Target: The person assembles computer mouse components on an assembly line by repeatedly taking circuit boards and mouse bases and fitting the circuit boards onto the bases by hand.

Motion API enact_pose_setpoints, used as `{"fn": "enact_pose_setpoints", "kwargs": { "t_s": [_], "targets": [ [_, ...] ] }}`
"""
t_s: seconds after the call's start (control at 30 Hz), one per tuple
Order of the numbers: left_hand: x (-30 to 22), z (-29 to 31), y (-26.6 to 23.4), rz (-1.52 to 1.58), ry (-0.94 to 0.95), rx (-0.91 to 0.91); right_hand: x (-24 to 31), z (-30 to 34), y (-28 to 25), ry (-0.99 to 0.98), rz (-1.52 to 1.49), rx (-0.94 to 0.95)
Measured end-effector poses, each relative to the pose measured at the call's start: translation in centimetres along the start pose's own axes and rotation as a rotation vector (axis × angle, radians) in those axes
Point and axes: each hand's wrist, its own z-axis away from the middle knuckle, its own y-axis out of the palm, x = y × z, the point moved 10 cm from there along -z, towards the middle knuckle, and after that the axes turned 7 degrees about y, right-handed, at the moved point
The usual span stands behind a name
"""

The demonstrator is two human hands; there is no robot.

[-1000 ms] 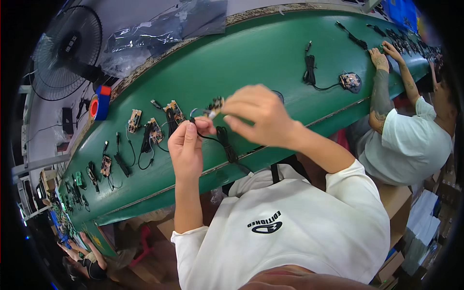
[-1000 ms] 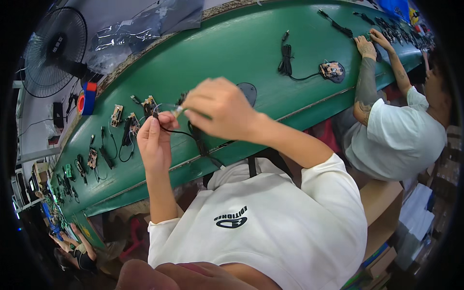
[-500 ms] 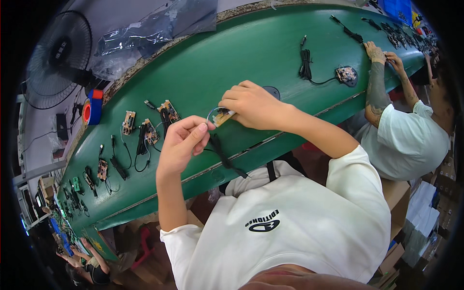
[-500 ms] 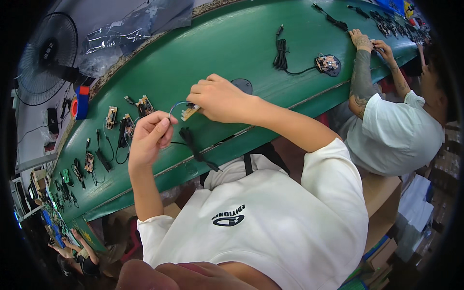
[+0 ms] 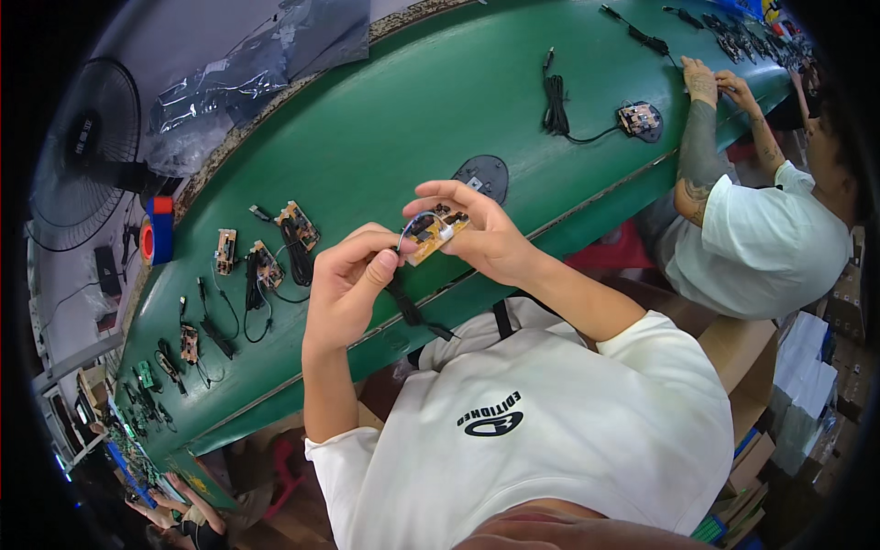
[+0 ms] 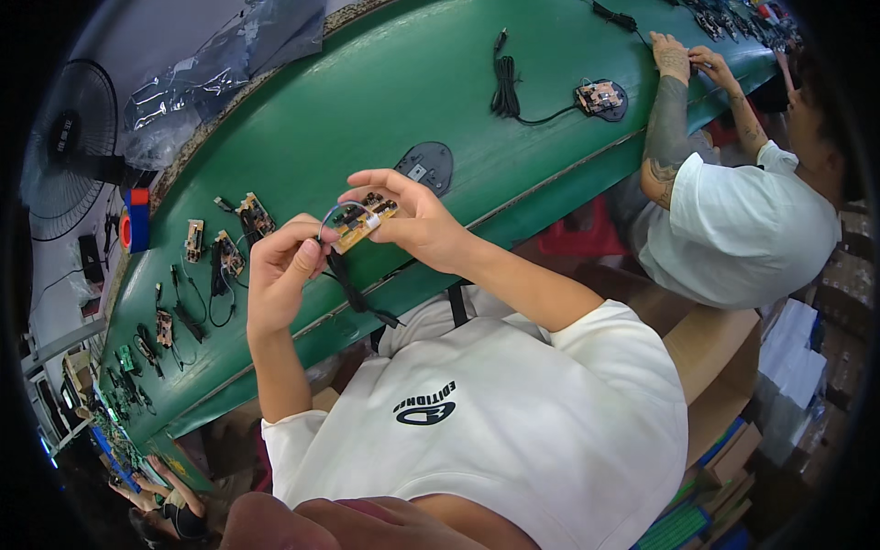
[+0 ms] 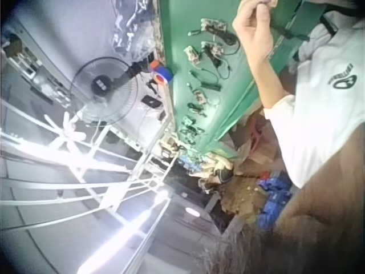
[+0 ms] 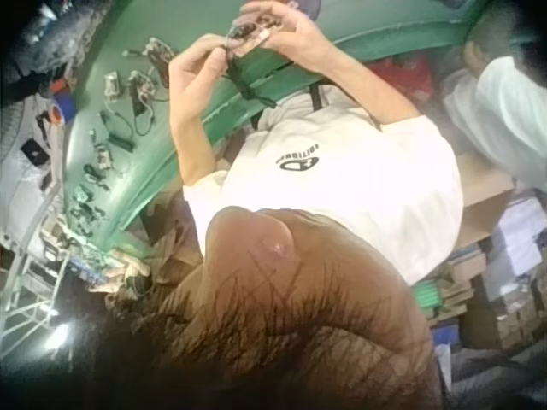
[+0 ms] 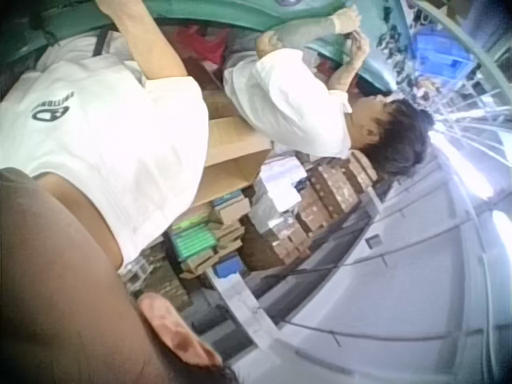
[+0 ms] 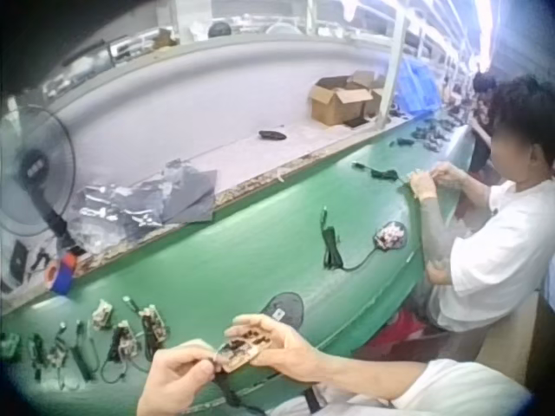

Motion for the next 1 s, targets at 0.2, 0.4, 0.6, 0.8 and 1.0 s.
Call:
{"fn": "enact_pose_setpoints", "kwargs": {
  "t_s": [0.2, 0.4, 0.6, 0.8, 1.0],
  "targets": [
    [-0.5, 0.6, 0.0, -0.101, 0.047, 0.042, -1.0, 0.6, 1.0, 0.003, -0.286, 0.047],
    [-0.4, 0.9, 0.9, -0.093, 0.085, 0.099, -0.8, 0.2, 1.3, 0.044, -0.241, 0.043],
    [1.3, 0.2, 0.3, -0.174, -0.079, -0.007, 3.6, 0.4, -0.8, 0.046, 0.944, -0.049],
    [2.1, -1.3, 1.0, -0.465, 0.063, -0.111, 3.1, 2.9, -0.3, 0.201, 1.369, 0.033],
    [4.0, -0.9, 0.0, -0.594, 0.161, -0.320, 3.7, 4.1, 2.4, 0.120, 1.673, 0.194]
  ]
}}
